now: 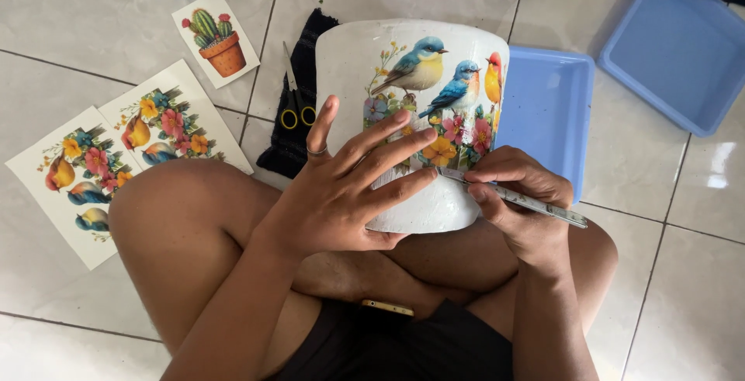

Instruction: The person sits on the floor and uses a small metal tool to press and smooth a decorative sticker onto a white ceramic pot. They repeatedly rub the tool over the sticker surface to ensure adhesion.

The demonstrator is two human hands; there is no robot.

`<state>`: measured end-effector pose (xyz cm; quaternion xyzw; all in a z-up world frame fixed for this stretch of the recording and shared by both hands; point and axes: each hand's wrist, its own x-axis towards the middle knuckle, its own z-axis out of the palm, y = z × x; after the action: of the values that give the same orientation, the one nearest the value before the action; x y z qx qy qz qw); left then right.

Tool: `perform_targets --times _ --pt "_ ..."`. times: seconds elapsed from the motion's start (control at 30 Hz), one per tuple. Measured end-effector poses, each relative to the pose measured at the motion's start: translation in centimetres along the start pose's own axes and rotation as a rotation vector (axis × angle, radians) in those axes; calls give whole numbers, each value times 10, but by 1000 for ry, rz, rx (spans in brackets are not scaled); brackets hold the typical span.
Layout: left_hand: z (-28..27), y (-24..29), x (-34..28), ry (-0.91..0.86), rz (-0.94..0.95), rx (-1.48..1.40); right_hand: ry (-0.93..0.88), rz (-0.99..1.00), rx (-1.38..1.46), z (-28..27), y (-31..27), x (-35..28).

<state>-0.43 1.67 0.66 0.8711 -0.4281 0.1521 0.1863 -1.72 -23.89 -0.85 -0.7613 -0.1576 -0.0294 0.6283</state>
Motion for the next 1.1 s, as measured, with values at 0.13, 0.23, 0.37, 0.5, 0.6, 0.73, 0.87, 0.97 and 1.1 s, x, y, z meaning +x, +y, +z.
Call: perform_targets --times 0.13,0.23,0.37,0.5,0.6,0.73,0.87,0.97,1.1 --pt "1 0 0 5 11 15 -8 5 4 -1 2 0" --pt "1 0 0 18 9 -5 -8 3 2 -1 2 0" --pt "2 -1 -1 13 18 11 -8 18 10 -1 -1 1" --pt "1 0 0 18 7 5 -18 4 -10 -1 -1 2" --pt "1 0 0 20 3 3 -17 0 -16 -2 1 2" --pt "2 0 -1 28 -5 2 -17 9 0 -5 8 1" --pt "3 -1 -2 30 -7 -3 -23 0 -2 -7 12 1" --pt "2 -1 -2 21 -1 4 -23 11 -12 -9 15 1" --pt "3 -1 -2 26 1 -4 -20 43 18 -10 15 1"
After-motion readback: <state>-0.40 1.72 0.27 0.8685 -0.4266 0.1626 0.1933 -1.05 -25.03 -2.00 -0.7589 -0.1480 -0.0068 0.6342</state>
